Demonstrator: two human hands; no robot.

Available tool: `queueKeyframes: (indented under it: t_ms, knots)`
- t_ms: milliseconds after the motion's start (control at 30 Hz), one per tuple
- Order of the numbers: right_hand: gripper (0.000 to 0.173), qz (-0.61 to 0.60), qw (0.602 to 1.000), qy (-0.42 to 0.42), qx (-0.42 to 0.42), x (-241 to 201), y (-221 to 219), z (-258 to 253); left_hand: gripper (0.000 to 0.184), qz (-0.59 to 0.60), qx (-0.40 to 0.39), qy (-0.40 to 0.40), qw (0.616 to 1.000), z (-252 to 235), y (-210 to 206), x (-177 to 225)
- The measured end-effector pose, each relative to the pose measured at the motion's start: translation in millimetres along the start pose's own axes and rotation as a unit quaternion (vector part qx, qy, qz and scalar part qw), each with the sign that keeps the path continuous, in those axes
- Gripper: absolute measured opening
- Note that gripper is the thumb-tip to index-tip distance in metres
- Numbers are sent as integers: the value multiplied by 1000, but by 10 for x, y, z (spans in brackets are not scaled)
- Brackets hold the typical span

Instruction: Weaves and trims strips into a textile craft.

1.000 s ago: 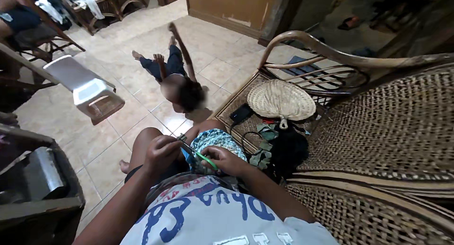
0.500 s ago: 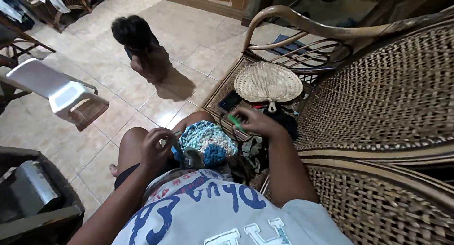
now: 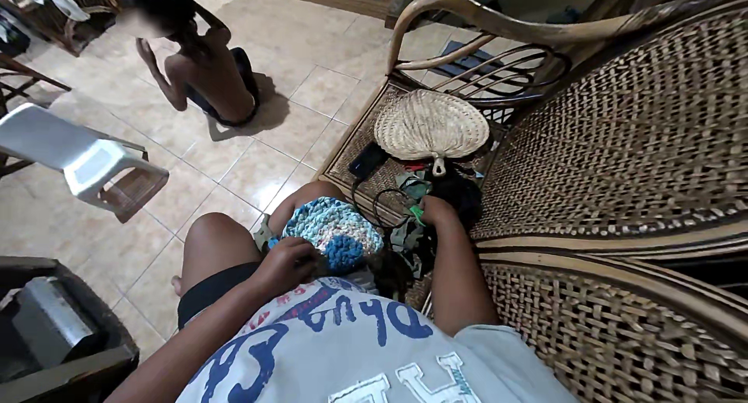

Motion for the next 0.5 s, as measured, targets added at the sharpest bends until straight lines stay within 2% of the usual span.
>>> queueKeyframes:
  t_ms: [100, 200, 333, 400, 500]
  knots:
    - [39, -106, 992, 67, 3, 32, 282, 95, 18, 0, 4, -1, 1000, 18, 8, -1]
    - [48, -202, 967, 150, 21, -32, 828, 516, 18, 7, 9, -1, 1000, 36, 3, -19]
    - [45, -268, 927, 244, 92, -102, 1344, 1115, 18, 1, 10, 0, 1000, 27, -8, -23]
    - [43, -336, 888, 287, 128, -137, 1415, 1343, 18, 4, 5, 7, 1000, 9, 15, -2]
    - [45, -488, 794, 338, 131, -255, 1412, 1538, 19, 8, 7, 8, 1000, -4, 38, 12]
Point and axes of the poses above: each hand's wrist, its own z-axis away from the middle knuckle, its own y-axis out of the back of the hand, x = y × z, the point moved 4 cm from there along -z, towards the middle knuckle, and after that the axes turned 14 degrees about -y, right-handed, at the moved point
